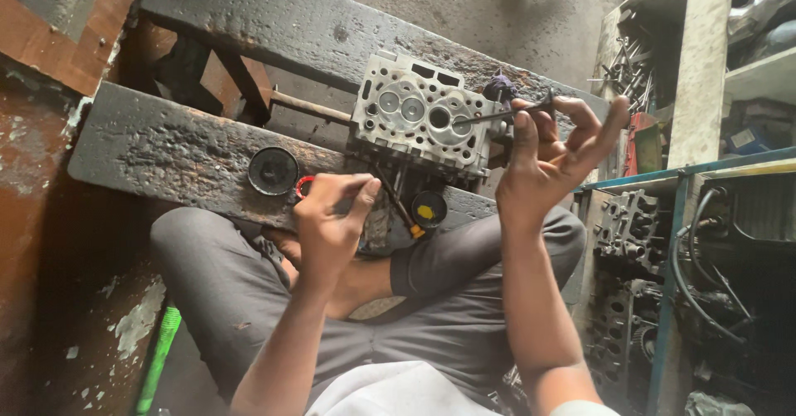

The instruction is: The person applies a substance to a valve and then rotates it within an engine cylinder head by hand and using a tool.

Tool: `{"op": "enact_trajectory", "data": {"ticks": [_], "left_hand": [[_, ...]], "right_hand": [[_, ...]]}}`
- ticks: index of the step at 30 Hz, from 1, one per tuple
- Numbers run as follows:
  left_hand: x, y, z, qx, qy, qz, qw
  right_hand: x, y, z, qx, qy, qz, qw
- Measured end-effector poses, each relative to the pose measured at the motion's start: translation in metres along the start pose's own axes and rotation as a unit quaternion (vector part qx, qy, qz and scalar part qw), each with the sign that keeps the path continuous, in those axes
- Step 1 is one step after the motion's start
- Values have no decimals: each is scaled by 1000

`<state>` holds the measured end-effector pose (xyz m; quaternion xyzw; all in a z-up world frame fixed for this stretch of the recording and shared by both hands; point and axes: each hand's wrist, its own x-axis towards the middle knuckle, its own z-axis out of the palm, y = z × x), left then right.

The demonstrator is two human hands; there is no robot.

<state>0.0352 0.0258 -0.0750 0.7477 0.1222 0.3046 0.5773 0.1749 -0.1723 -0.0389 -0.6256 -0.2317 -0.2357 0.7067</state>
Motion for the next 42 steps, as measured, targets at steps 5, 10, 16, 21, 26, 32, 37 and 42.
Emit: {"op": "enact_trajectory", "data": {"ticks": [5,10,16,21,26,32,37,42], "left_hand": [[-18,-48,20,245,-218,-43,944],[-55,-91,47,392,-319,-103,857],[-52,-117,49,396,-292,-73,868],[-32,-112,34,245,-233,-120,933],[-14,-95,14,-44,-159,-248,955],[-4,-85,3,-461,-98,-311,825],[-17,-93,4,-567,-65,-309,760],[-20,-103,7,-566,-21,-277,776]], "right_hand": [[-5,51,-3,-154,-56,-104,981],[-22,78,2,-239,-71,-124,961],[-20,88,9,-284,-83,-83,952],[-21,97,11,-348,-88,-116,926],[-19,90,13,-368,-117,-120,915],[-17,59,13,-427,-171,-163,873],[-20,57,14,-448,-197,-120,864],[-15,59,19,-472,-252,-59,843]]}}
